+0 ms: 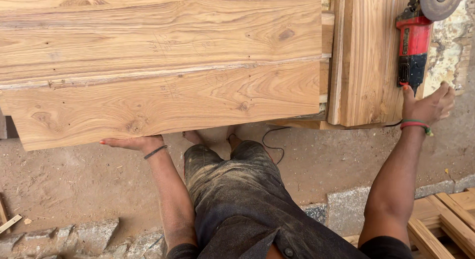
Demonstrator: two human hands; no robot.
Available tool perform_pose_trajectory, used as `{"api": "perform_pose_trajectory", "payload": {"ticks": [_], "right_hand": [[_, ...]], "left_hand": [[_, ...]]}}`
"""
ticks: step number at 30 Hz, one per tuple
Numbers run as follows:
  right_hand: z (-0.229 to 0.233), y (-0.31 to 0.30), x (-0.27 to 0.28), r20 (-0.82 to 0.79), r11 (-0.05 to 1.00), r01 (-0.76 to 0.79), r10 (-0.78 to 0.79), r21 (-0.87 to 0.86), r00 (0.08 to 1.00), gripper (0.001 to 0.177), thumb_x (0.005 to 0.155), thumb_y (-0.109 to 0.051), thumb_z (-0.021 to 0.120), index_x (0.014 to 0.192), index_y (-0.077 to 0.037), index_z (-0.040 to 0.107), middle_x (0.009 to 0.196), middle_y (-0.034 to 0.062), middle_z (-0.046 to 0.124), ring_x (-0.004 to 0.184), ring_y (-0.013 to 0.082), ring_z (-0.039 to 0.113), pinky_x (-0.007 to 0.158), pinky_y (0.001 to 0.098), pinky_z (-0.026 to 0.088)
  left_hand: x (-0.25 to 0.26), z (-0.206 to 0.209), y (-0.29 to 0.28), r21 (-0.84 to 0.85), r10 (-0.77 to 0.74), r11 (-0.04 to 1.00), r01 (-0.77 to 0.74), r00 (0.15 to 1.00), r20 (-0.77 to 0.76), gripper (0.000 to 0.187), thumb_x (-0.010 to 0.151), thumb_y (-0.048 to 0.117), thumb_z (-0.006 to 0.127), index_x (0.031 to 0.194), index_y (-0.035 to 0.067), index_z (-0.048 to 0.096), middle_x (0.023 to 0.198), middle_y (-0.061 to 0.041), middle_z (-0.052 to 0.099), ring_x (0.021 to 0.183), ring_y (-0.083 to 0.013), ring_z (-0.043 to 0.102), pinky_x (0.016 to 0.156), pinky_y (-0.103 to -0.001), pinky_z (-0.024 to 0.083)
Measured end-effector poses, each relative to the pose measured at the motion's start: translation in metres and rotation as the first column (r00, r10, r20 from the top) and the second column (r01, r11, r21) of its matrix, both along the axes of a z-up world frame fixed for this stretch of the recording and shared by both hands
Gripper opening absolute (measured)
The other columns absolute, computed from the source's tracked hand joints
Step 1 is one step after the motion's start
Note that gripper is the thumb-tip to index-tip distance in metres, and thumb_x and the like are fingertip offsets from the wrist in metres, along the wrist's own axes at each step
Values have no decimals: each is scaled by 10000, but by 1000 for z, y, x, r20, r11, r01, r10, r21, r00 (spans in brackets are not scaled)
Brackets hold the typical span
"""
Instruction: The person uses a red angle grinder with a sanding disc to smooth the surface of a large wooden plank. They move the tool across the plank in sweeping motions, then flip the plank over to sand the other side. Another person briefly appears to measure a nearby plank.
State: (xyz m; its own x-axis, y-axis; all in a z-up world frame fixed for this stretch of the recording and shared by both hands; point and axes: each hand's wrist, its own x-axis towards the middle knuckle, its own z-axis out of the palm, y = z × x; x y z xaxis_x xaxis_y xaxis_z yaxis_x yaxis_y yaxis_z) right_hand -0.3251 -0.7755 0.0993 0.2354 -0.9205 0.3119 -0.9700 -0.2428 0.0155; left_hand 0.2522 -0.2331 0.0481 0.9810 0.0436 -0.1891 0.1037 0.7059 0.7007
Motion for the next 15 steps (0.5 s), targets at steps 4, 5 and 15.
{"api": "perform_pose_trajectory", "payload": {"ticks": [4,5,15], "right_hand": [[-11,-49,-7,-28,939,90,-85,331,996,904,833,-547,908,1436,12,533,1299,283,622,1189,466,575,961,627,422],[-12,-58,-7,-45,896,120,-111,427,993,869,839,-578,895,1386,8,561,1253,272,656,1148,458,615,956,600,469],[-30,-66,39,-168,990,31,-8,137,986,815,725,-605,953,1131,26,635,1052,233,727,880,417,706,708,518,562]], "left_hand": [[1,24,-13,-112,-33,993,25,997,-72,1006,827,825,292,1609,238,58,1686,-188,137,1563,-458,228,1196,-655,330],[-4,29,-15,-136,-32,991,17,994,-107,996,787,825,284,1580,267,56,1659,-192,141,1540,-463,233,1162,-677,341],[0,17,-19,64,127,990,-122,989,-72,954,887,763,383,1621,234,78,1689,-173,157,1558,-395,240,1210,-573,334]]}}
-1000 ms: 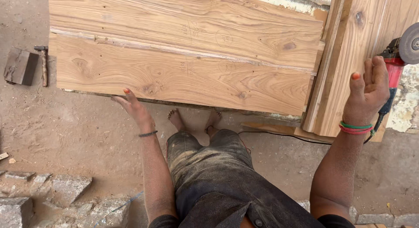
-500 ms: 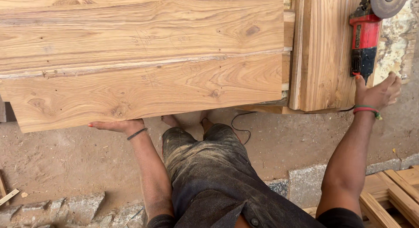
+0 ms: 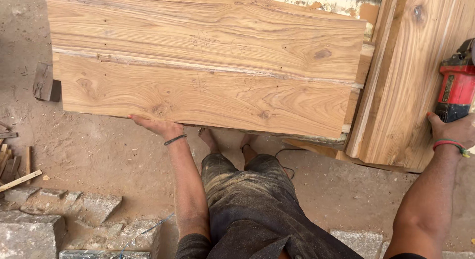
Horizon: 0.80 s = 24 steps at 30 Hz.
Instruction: The person uses a red angle grinder with a sanding disc to smooth the surface of a large wooden plank. They move the tool across the plank in sweeping motions, then flip the plank over to sand the other side. Another person briefly appears to measure a nearby plank.
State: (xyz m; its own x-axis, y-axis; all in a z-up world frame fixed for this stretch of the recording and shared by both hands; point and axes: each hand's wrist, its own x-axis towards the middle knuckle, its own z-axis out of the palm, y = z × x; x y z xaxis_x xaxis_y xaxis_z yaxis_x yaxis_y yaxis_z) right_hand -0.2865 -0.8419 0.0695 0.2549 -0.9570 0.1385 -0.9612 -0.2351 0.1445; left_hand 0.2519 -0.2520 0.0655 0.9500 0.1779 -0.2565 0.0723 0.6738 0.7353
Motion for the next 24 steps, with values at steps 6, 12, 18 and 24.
{"api": "perform_pose_trajectory", "payload": {"ticks": [6,12,18,24], "right_hand": [[20,-7,-4,56,981,-74,65,178,996,849,663,-585,976,1085,69,638,993,272,724,868,436,701,732,525,563],[11,-7,-8,237,962,-142,86,233,968,508,812,-388,925,1029,37,750,905,234,748,790,389,704,761,495,562],[28,88,-24,743,717,-293,-455,632,491,365,917,-171,788,1169,59,658,949,121,702,792,256,687,680,386,561],[84,234,-23,693,487,-633,-713,601,109,575,876,-330,781,1209,104,603,993,215,692,849,347,733,747,484,620]], "left_hand": [[0,2,6,187,-98,976,110,993,-74,925,954,662,485,1602,83,167,1644,-237,279,1524,-406,340,1196,-538,382],[-39,4,8,825,-180,542,162,981,-74,1002,1000,690,513,1640,7,154,1682,-260,218,1573,-393,262,1277,-539,263],[-206,48,-18,575,-540,-403,712,322,-778,568,937,525,546,1377,181,649,1206,-11,779,724,-380,653,657,-510,558],[-251,60,-75,542,-912,-404,736,-283,-296,675,913,513,697,1432,97,576,1244,-58,742,1113,-215,708,990,-396,556]]}}
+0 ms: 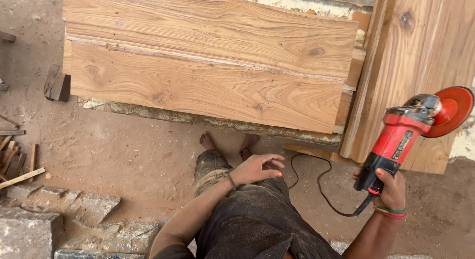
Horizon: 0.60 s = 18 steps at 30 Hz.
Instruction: The person uses a red angle grinder with a sanding disc to smooth the surface of a large wooden plank. They move the tool across the plank in sweeping motions, then flip the plank over to sand the other side. Another person briefly appears to measure a nearby plank.
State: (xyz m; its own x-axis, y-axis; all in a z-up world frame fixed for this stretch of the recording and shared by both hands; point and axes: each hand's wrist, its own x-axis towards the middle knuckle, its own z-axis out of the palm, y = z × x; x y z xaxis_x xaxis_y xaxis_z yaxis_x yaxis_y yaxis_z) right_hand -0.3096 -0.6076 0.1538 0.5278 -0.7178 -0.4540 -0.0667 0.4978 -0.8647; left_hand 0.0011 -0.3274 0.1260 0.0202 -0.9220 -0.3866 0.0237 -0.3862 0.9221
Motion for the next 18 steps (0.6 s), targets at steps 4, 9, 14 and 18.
{"api": "perform_pose_trajectory", "payload": {"ticks": [4,9,14,18], "right_hand": [[22,59,7,45,984,-168,166,62,985,645,740,-348,835,1137,116,627,989,218,725,818,353,748,694,474,627],[23,127,63,217,892,-452,439,15,872,741,702,-398,898,1162,109,617,960,213,735,819,325,759,710,429,632],[25,176,115,123,779,-590,620,-211,775,871,735,-459,902,1348,58,563,1161,123,678,1046,221,660,907,348,553],[38,203,159,-246,593,-701,667,-397,703,837,724,-498,869,1322,27,612,1075,150,761,994,239,746,901,354,581]], "left_hand": [[-27,-23,-56,-193,4,977,-92,910,-415,904,899,584,733,1564,79,387,1473,-61,583,1358,-221,568,1143,-418,476],[-46,-11,-64,-276,-208,961,-7,640,-740,1026,773,513,882,1557,11,449,1340,-158,638,1162,-292,623,934,-501,536],[-6,38,-10,-363,-129,864,-349,543,-830,992,746,395,960,1515,44,440,1288,-162,645,1291,-335,610,1159,-498,483],[30,61,33,-323,18,816,-479,580,-814,999,719,402,960,1480,-18,466,1337,-184,662,1387,-345,594,1211,-509,470]]}}
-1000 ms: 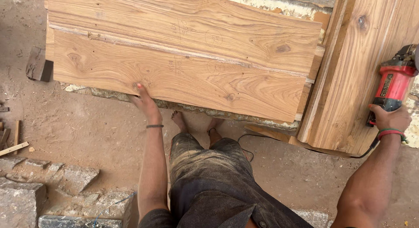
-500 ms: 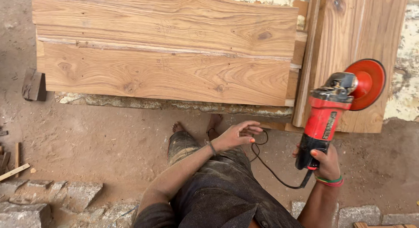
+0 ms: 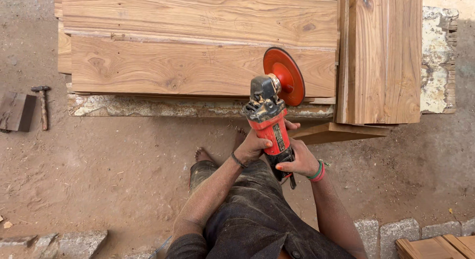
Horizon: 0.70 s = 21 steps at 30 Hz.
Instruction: The person uses a red angle grinder with a sanding disc to smooth the surface of a large wooden plank. They move the tool across the plank in sweeping motions, then flip the plank over to sand the other side. Another person briefly appears to measure a nearby plank.
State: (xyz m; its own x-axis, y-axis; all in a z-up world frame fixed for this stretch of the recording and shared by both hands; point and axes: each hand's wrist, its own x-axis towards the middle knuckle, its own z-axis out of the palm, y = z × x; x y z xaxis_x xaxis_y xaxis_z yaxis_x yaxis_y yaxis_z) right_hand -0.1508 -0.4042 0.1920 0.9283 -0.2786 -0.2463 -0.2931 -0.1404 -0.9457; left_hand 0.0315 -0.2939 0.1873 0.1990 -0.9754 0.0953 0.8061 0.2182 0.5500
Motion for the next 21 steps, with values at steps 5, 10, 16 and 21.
{"api": "perform_pose_trajectory", "payload": {"ticks": [5,10,16,21], "right_hand": [[48,73,52,150,827,332,-297,-453,943,927,759,-485,860,1426,36,483,1209,223,685,1112,321,722,914,407,581],[61,119,86,220,730,382,-313,-566,924,911,797,-342,888,1480,31,415,1267,254,622,1117,391,693,913,439,575],[34,105,89,255,869,300,-211,-393,944,918,757,-339,899,1466,17,437,1341,251,618,1205,373,683,982,442,569],[-15,93,77,291,950,248,-187,-191,938,961,809,-330,871,1543,19,357,1414,263,596,1282,380,661,1062,471,539]], "left_hand": [[32,13,26,63,237,971,-229,960,-150,966,697,369,988,1424,17,458,1255,-128,618,1273,-327,612,1153,-513,487],[54,2,53,23,292,955,-295,928,-230,995,678,432,997,1425,40,469,1235,-105,600,1198,-274,621,1094,-477,526],[70,10,65,16,311,950,-313,939,-148,991,678,410,999,1422,39,459,1250,-93,597,1209,-267,636,1099,-473,567],[61,21,57,215,392,884,-414,909,139,953,661,384,985,1373,-51,524,1228,-188,673,1125,-338,697,988,-477,594]]}}
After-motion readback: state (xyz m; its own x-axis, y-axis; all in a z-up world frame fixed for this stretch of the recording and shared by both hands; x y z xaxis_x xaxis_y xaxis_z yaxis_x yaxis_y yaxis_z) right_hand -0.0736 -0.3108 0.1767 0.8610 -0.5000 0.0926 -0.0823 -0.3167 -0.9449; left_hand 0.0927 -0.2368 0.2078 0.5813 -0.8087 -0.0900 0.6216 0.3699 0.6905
